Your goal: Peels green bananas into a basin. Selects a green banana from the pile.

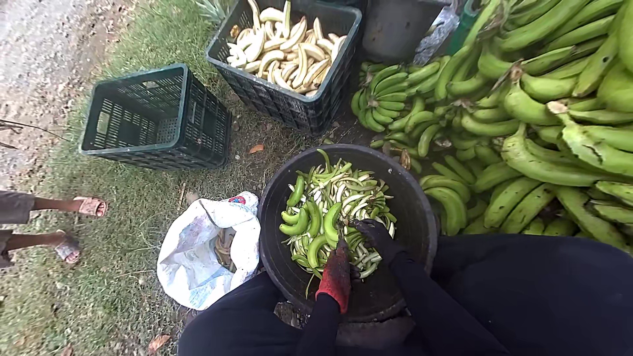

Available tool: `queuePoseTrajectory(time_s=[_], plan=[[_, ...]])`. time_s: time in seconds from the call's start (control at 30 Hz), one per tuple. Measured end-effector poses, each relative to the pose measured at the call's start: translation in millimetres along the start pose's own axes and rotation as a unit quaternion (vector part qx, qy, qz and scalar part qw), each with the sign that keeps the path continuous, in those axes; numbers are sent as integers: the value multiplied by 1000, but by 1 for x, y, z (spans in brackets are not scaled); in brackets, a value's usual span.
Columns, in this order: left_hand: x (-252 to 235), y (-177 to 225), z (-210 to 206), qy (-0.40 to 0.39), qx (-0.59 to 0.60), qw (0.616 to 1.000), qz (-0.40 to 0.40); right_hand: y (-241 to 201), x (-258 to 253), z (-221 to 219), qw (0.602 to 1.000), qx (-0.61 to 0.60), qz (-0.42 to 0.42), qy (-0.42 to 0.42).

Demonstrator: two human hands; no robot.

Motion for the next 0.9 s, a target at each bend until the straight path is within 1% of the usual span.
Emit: queuePoseTrajectory(time_s=[0.07,0.13,0.23,0.3,0.37,0.43,0.47,0.53,0.63,0.67,0.7,0.73,0.77,0.83,0.9], plan=[[-12,7,3,-20,27,999,13,-2,5,-4,1000,-5,1,-15],[-9,11,5,-35,24,999,15,-4,6,-4,1000,-31,-4,0],[12,-3,1,-40,7,999,19,-1,7,4,996,-74,-19,47],[9,-11,-2,-38,24,999,19,0,8,4,994,-96,-22,44],[-6,-14,-2,-35,18,999,33,4,14,-4,988,-150,-20,34],[-12,-17,-8,-65,10,996,58,-6,20,-7,975,-216,-13,48],[-9,-19,-12,-81,6,995,61,-15,21,-2,975,-212,-7,64],[1,-19,-9,-94,-15,994,46,-31,20,16,983,-158,22,94],[17,4,20,-63,-43,997,-9,-70,35,43,985,-110,88,103],[23,16,33,-49,-45,997,-30,-85,41,47,984,-120,102,85],[29,29,49,-40,-49,997,-53,-97,42,44,979,-161,111,61],[36,44,65,-30,-50,995,-75,-111,45,39,974,-196,112,27],[45,60,82,-21,-54,993,-103,-123,47,33,974,-203,98,3],[70,91,115,1,-66,982,-175,-132,48,30,985,-162,65,1],[94,121,143,33,-74,965,-251,-131,49,30,994,-78,73,30]])
Point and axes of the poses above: each hand's wrist, its own x-axis away from the middle knuckle, its own z-axis out of the back of the hand, y = z × x, the point moved 2 cm from there along -x, towards the middle knuckle, and after that the axes turned 3 degrees about z, right-handed, at the moved point
